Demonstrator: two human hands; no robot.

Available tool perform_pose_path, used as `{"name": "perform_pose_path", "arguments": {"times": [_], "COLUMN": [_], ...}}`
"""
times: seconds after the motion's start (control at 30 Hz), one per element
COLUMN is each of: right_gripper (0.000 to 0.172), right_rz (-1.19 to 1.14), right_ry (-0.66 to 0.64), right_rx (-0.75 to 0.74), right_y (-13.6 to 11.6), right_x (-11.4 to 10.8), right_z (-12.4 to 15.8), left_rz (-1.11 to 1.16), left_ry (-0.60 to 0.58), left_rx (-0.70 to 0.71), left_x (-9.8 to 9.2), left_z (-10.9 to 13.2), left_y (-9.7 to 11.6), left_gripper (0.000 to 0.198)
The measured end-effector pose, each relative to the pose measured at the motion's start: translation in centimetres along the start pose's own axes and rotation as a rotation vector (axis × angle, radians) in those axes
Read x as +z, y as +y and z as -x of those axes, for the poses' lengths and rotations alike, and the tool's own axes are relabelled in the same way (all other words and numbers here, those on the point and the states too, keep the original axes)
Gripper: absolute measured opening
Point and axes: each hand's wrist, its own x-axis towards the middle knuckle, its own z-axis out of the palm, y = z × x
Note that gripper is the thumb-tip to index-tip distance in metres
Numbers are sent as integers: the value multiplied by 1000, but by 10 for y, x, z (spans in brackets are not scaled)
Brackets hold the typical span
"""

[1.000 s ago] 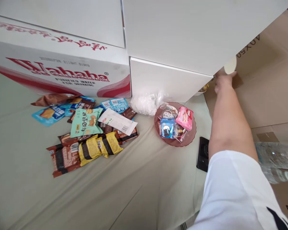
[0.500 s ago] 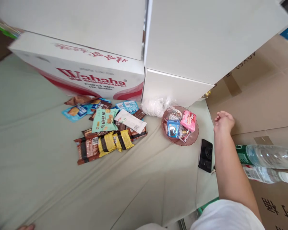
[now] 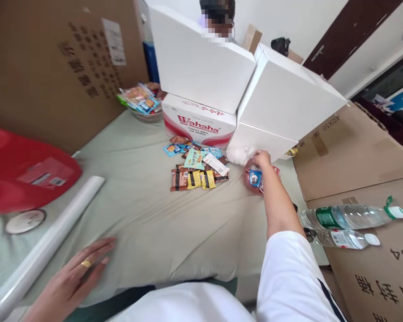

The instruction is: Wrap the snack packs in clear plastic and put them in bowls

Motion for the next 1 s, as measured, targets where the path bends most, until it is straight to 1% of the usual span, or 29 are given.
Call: {"name": "perform_pose_path", "arguments": {"times": [0.07, 0.13, 0.2, 0.23, 0.27, 0.3, 0.37, 0.43, 0.47, 0.5, 0.53, 0.57, 0.6, 0.63, 0.67, 0.7, 0.73, 0.77, 0.83, 0.9, 1.0], "right_gripper": [13, 15, 21, 26, 31, 34, 38, 41, 41, 40, 39, 38, 37, 37, 38, 38, 39, 40, 40, 40, 41], "right_rz": [15, -102, -362, -545, -705, -806, -903, -963, -978, -983, -981, -976, -971, -969, -970, -970, -962, -949, -916, -893, -899], "right_ry": [82, 171, 155, 88, 3, -77, -238, -352, -395, -435, -473, -506, -527, -532, -515, -480, -438, -396, -345, -342, -366], "right_rx": [27, 21, 16, 30, 63, 122, 283, 455, 524, 577, 616, 641, 656, 661, 656, 642, 620, 594, 552, 535, 534], "right_y": [-11, -19, -23, -22, -19, -15, -6, -1, 0, -1, -3, -5, -7, -8, -9, -8, -6, -4, 3, 9, 12], "right_x": [-13, -29, -37, -35, -29, -19, 6, 31, 40, 47, 52, 53, 53, 50, 46, 40, 34, 28, 18, 15, 19], "right_z": [13, 38, 81, 110, 143, 179, 257, 329, 359, 383, 401, 412, 418, 418, 415, 410, 404, 398, 390, 387, 389], "left_rz": [36, 84, 139, 179, 240, 332, 629, 933, 1058, 1155, 1224, 1265, 1294, 1320, 1344, 1358, 1369, 1376, 1383, 1390, 1406], "left_ry": [67, 132, 176, 175, 164, 179, 77, -13, -56, -102, -165, -222, -278, -363, -435, -477, -494, -477, -378, -276, -144], "left_rx": [-75, -184, -347, -431, -507, -551, -578, -580, -577, -580, -594, -617, -632, -636, -628, -628, -628, -632, -652, -675, -737], "left_x": [-10, -17, -20, -20, -19, -16, -4, 16, 29, 42, 56, 69, 81, 91, 99, 106, 111, 114, 116, 113, 103], "left_z": [34, 65, 85, 89, 88, 83, 62, 34, 19, 6, -7, -17, -27, -35, -42, -47, -51, -54, -56, -54, -44], "left_y": [1, 2, 9, 16, 24, 36, 62, 86, 95, 103, 109, 113, 116, 118, 118, 118, 116, 114, 107, 100, 95], "left_gripper": [44, 30, 22, 21, 27, 34, 46, 53, 58, 68, 81, 92, 99, 101, 96, 84, 71, 59, 46, 44, 47]}}
